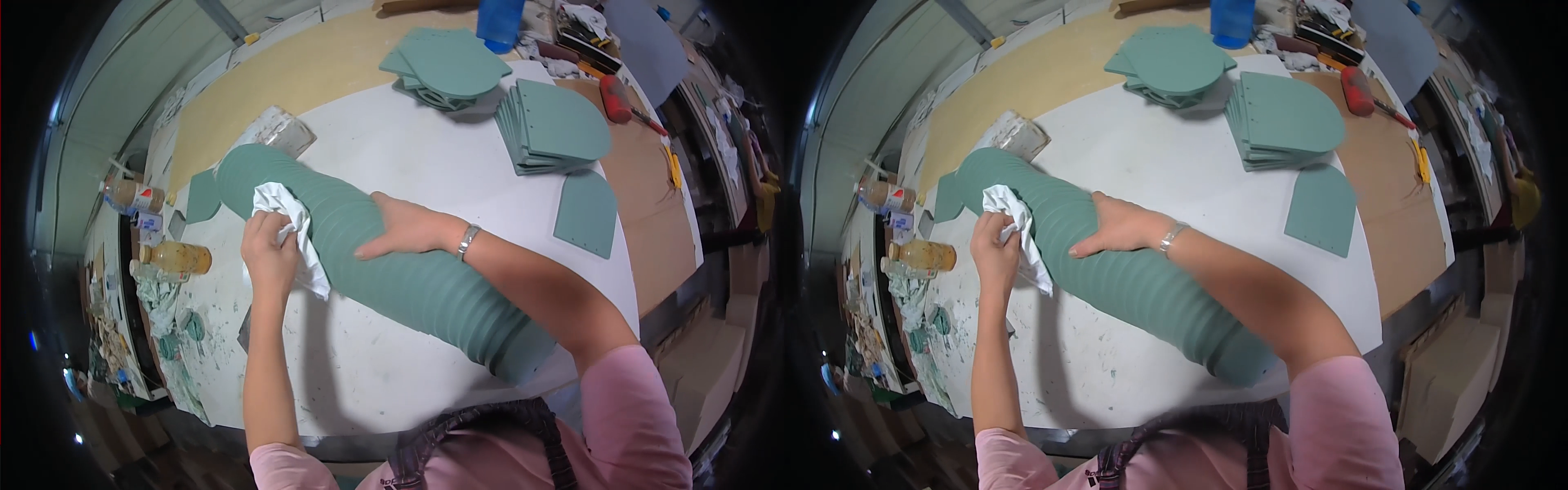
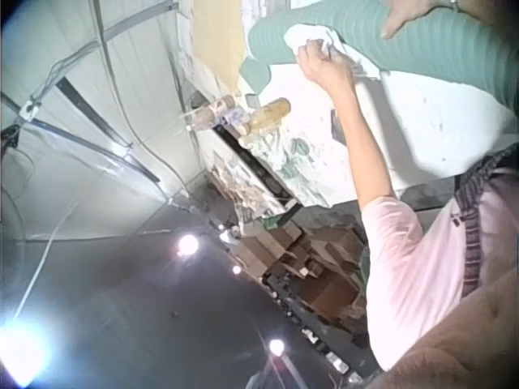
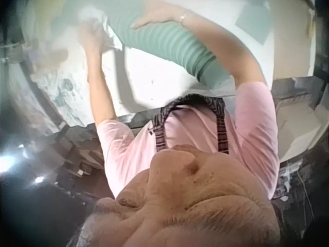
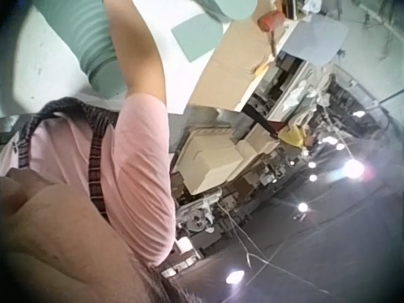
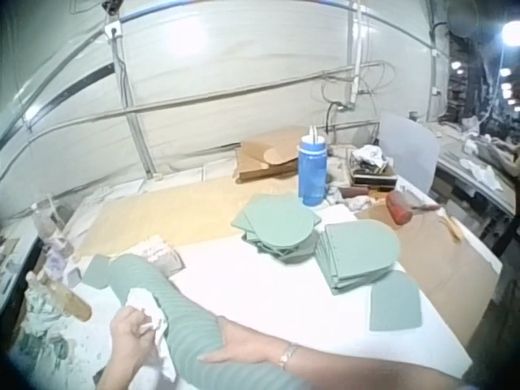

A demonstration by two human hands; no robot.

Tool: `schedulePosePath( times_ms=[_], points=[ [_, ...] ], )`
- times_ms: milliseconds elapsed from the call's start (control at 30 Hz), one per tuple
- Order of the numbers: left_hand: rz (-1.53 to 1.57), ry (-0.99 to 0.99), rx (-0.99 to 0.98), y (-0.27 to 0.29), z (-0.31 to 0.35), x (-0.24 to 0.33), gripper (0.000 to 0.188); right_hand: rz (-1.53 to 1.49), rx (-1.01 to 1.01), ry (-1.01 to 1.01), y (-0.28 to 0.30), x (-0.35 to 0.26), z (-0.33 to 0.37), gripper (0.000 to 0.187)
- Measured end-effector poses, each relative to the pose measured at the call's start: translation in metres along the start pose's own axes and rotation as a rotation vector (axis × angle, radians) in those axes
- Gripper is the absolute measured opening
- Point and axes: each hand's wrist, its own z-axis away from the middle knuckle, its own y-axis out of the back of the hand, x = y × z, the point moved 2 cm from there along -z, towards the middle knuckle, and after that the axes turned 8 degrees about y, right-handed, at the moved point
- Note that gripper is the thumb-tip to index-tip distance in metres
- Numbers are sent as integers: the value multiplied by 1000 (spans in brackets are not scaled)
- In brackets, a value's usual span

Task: The person removes excess material from the edges of a stack of curved green panels by hand, wipes the stack with a cloth, and uses a scraper on a small green block.

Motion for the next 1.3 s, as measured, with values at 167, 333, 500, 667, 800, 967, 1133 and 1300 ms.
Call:
schedulePosePath(
  times_ms=[167,333,500,667,800,967,1133,1300],
  points=[
    [-4,-74,124,-11,-28,36,16,-42,-26,-10,-3,-4,-5,113],
    [156,154,218,-19,72,-18,14,-45,-2,4,-2,8,-3,114],
    [106,304,70,-10,133,-65,16,-2,16,95,-4,3,-10,106],
    [233,-20,186,4,-1,20,14,-51,0,25,-2,3,-5,104],
    [120,39,284,-13,24,17,19,-185,3,54,-7,-6,-4,101],
    [141,298,-190,-34,146,-34,17,-44,10,77,-3,10,-3,99],
    [402,407,236,19,68,-35,24,-35,-7,83,-3,-3,-2,100],
    [136,4,272,-15,36,-17,38,-70,-8,25,-4,-12,-5,98]
  ],
)
